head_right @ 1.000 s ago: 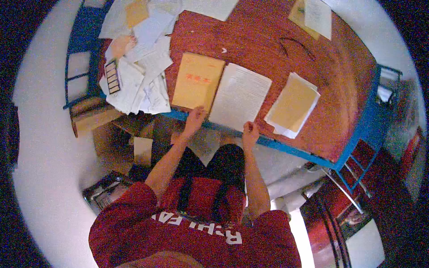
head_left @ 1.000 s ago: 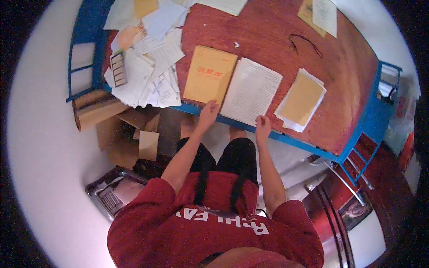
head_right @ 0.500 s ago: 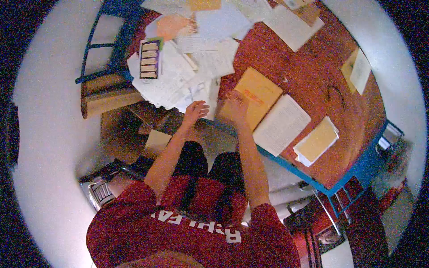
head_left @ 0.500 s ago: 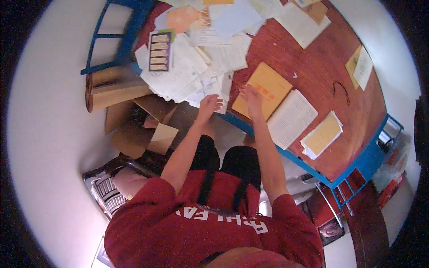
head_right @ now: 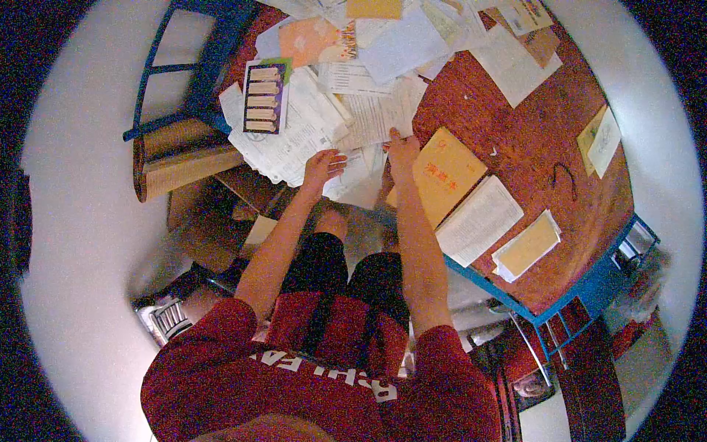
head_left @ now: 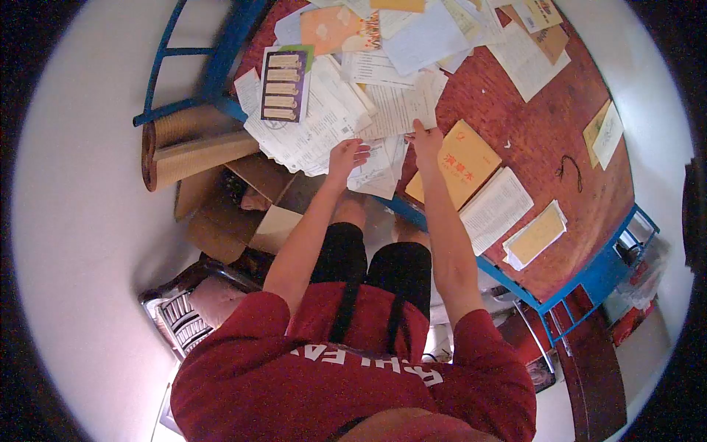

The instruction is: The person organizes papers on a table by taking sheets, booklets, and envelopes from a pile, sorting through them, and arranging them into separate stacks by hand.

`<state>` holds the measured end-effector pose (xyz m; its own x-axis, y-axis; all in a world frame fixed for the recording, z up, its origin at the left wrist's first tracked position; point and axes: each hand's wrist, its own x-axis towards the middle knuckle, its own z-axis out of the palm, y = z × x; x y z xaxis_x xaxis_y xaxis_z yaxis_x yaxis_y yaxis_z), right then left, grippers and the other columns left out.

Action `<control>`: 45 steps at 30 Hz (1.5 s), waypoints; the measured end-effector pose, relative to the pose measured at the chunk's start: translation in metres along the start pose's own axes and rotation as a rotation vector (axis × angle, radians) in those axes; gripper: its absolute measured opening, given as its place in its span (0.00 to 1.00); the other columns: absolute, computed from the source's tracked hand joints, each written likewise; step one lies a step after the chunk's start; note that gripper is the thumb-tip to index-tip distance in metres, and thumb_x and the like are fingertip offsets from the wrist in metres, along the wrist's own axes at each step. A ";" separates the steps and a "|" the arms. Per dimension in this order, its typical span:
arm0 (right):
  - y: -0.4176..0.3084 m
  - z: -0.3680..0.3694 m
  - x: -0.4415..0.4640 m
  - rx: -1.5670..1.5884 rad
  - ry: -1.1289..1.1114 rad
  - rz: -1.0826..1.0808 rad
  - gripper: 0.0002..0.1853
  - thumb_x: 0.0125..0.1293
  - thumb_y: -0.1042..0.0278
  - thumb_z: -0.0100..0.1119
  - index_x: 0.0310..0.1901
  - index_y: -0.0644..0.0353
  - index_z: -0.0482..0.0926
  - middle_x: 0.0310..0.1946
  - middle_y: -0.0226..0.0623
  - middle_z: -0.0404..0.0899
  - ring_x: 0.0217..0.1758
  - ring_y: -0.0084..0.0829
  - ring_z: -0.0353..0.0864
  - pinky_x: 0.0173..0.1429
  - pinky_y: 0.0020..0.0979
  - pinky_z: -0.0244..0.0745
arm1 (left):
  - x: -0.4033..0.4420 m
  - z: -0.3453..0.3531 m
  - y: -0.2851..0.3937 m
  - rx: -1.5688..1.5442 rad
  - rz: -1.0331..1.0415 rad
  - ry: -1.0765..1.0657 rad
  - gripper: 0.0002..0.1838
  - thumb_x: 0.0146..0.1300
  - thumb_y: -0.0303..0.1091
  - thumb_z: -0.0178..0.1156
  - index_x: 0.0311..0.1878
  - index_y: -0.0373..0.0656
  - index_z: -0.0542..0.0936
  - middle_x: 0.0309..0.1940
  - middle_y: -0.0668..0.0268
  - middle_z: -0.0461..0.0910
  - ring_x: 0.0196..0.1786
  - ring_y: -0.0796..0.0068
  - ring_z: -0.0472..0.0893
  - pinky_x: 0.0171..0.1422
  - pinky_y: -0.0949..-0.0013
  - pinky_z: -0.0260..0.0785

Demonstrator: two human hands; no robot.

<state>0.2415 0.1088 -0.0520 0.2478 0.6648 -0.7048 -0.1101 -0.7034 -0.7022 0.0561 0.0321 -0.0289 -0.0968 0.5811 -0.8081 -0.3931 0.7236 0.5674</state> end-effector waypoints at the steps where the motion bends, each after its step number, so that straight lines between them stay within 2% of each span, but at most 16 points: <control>1: 0.002 -0.004 -0.003 0.001 0.003 0.001 0.14 0.60 0.69 0.57 0.40 0.74 0.73 0.35 0.44 0.78 0.32 0.31 0.80 0.34 0.29 0.80 | 0.000 0.002 -0.002 0.046 -0.019 -0.003 0.16 0.65 0.40 0.49 0.47 0.36 0.73 0.40 0.55 0.80 0.41 0.66 0.80 0.45 0.67 0.74; 7: 0.008 -0.048 -0.059 0.329 0.014 -0.169 0.12 0.62 0.70 0.55 0.41 0.72 0.74 0.35 0.41 0.77 0.33 0.28 0.79 0.36 0.29 0.80 | -0.024 0.037 -0.004 0.091 -0.137 -0.103 0.21 0.65 0.47 0.49 0.44 0.34 0.75 0.41 0.57 0.80 0.42 0.67 0.80 0.48 0.67 0.73; 9: 0.023 -0.071 -0.071 0.363 0.191 -0.076 0.13 0.62 0.70 0.55 0.43 0.71 0.72 0.35 0.39 0.76 0.33 0.27 0.77 0.38 0.30 0.79 | -0.038 0.060 -0.009 0.075 -0.165 -0.135 0.22 0.65 0.47 0.50 0.43 0.33 0.76 0.40 0.56 0.80 0.42 0.68 0.80 0.47 0.69 0.72; 13: 0.040 -0.115 -0.097 0.407 0.259 0.048 0.13 0.63 0.70 0.56 0.45 0.69 0.70 0.38 0.39 0.75 0.35 0.30 0.77 0.41 0.32 0.78 | -0.063 0.108 -0.020 0.069 -0.245 -0.231 0.23 0.64 0.45 0.53 0.47 0.31 0.74 0.40 0.56 0.79 0.43 0.67 0.80 0.47 0.68 0.73; 16: 0.054 -0.140 -0.117 0.452 0.244 0.073 0.14 0.62 0.70 0.56 0.47 0.67 0.69 0.39 0.38 0.75 0.37 0.32 0.77 0.43 0.33 0.77 | -0.074 0.138 -0.032 0.118 -0.104 -0.236 0.19 0.63 0.40 0.55 0.46 0.30 0.74 0.39 0.55 0.79 0.42 0.68 0.80 0.41 0.71 0.75; 20: 0.085 -0.183 -0.126 0.629 0.285 0.088 0.13 0.63 0.70 0.55 0.48 0.64 0.69 0.39 0.37 0.75 0.38 0.32 0.78 0.43 0.32 0.76 | -0.076 0.165 -0.038 0.511 0.240 -0.224 0.15 0.62 0.33 0.55 0.44 0.28 0.74 0.36 0.56 0.79 0.37 0.70 0.80 0.37 0.71 0.76; 21: 0.123 -0.203 -0.114 0.438 0.328 -0.048 0.13 0.63 0.70 0.55 0.48 0.62 0.69 0.38 0.35 0.75 0.39 0.30 0.77 0.42 0.31 0.76 | -0.074 0.170 -0.038 0.640 0.307 -0.279 0.14 0.62 0.32 0.54 0.43 0.28 0.75 0.35 0.56 0.79 0.36 0.71 0.81 0.36 0.70 0.77; 23: 0.142 -0.225 -0.118 0.256 0.389 -0.171 0.13 0.63 0.69 0.54 0.48 0.61 0.69 0.37 0.34 0.75 0.39 0.29 0.77 0.41 0.30 0.76 | -0.070 0.177 -0.040 0.748 0.328 -0.361 0.14 0.62 0.32 0.54 0.44 0.28 0.75 0.34 0.56 0.80 0.35 0.71 0.81 0.36 0.70 0.76; 26: 0.121 -0.247 -0.139 0.624 0.273 0.062 0.12 0.63 0.68 0.54 0.47 0.60 0.70 0.36 0.31 0.76 0.39 0.25 0.77 0.40 0.27 0.75 | -0.082 0.202 -0.030 0.982 0.316 -0.440 0.14 0.61 0.31 0.54 0.44 0.27 0.75 0.34 0.56 0.80 0.35 0.70 0.81 0.36 0.70 0.76; 31: 0.148 -0.271 -0.148 0.477 0.241 0.051 0.09 0.62 0.67 0.57 0.41 0.62 0.75 0.32 0.31 0.77 0.32 0.22 0.76 0.37 0.24 0.74 | -0.066 0.228 -0.067 0.881 0.420 -0.543 0.13 0.61 0.28 0.54 0.45 0.28 0.74 0.36 0.55 0.81 0.36 0.71 0.81 0.41 0.71 0.73; 32: 0.157 -0.274 -0.149 0.491 0.257 0.052 0.09 0.62 0.67 0.57 0.41 0.62 0.75 0.32 0.31 0.77 0.32 0.22 0.76 0.37 0.24 0.74 | -0.067 0.235 -0.078 0.722 0.419 -0.537 0.15 0.58 0.36 0.59 0.43 0.34 0.77 0.35 0.62 0.81 0.34 0.73 0.78 0.41 0.70 0.70; 34: 0.169 -0.280 -0.153 0.307 0.303 0.063 0.08 0.61 0.68 0.57 0.39 0.63 0.75 0.30 0.32 0.77 0.28 0.22 0.74 0.35 0.24 0.73 | -0.070 0.247 -0.090 0.742 0.405 -0.546 0.14 0.58 0.35 0.59 0.43 0.34 0.77 0.34 0.62 0.81 0.33 0.75 0.78 0.40 0.71 0.70; 38: 0.169 -0.278 -0.166 0.553 0.472 -0.034 0.07 0.61 0.69 0.58 0.37 0.63 0.75 0.29 0.32 0.77 0.26 0.22 0.74 0.33 0.24 0.72 | -0.077 0.266 -0.115 0.767 0.217 -0.524 0.13 0.58 0.33 0.60 0.42 0.35 0.77 0.31 0.64 0.81 0.30 0.79 0.77 0.36 0.73 0.70; 41: 0.173 -0.284 -0.173 0.636 0.488 0.057 0.07 0.62 0.68 0.58 0.36 0.63 0.74 0.28 0.32 0.77 0.24 0.22 0.73 0.32 0.24 0.71 | -0.090 0.271 -0.127 0.900 0.297 -0.587 0.10 0.60 0.28 0.55 0.41 0.30 0.74 0.33 0.58 0.81 0.33 0.72 0.81 0.37 0.72 0.72; 44: 0.199 -0.286 -0.164 0.025 0.510 -0.117 0.10 0.61 0.69 0.57 0.41 0.63 0.72 0.28 0.34 0.78 0.24 0.24 0.75 0.30 0.25 0.71 | -0.078 0.263 -0.147 1.010 0.376 -0.557 0.10 0.60 0.29 0.55 0.40 0.31 0.74 0.31 0.57 0.81 0.31 0.72 0.80 0.35 0.70 0.71; 45: 0.175 -0.287 -0.169 0.326 0.519 -0.023 0.12 0.62 0.69 0.57 0.43 0.63 0.70 0.28 0.35 0.78 0.25 0.25 0.76 0.29 0.25 0.72 | -0.076 0.261 -0.150 1.016 0.378 -0.559 0.10 0.60 0.29 0.55 0.40 0.31 0.74 0.31 0.57 0.81 0.31 0.72 0.80 0.35 0.70 0.71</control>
<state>0.4565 -0.1989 -0.0271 0.6811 0.4122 -0.6051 -0.3675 -0.5223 -0.7695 0.3606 -0.0230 -0.0114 0.4555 0.7172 -0.5274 0.4930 0.2901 0.8203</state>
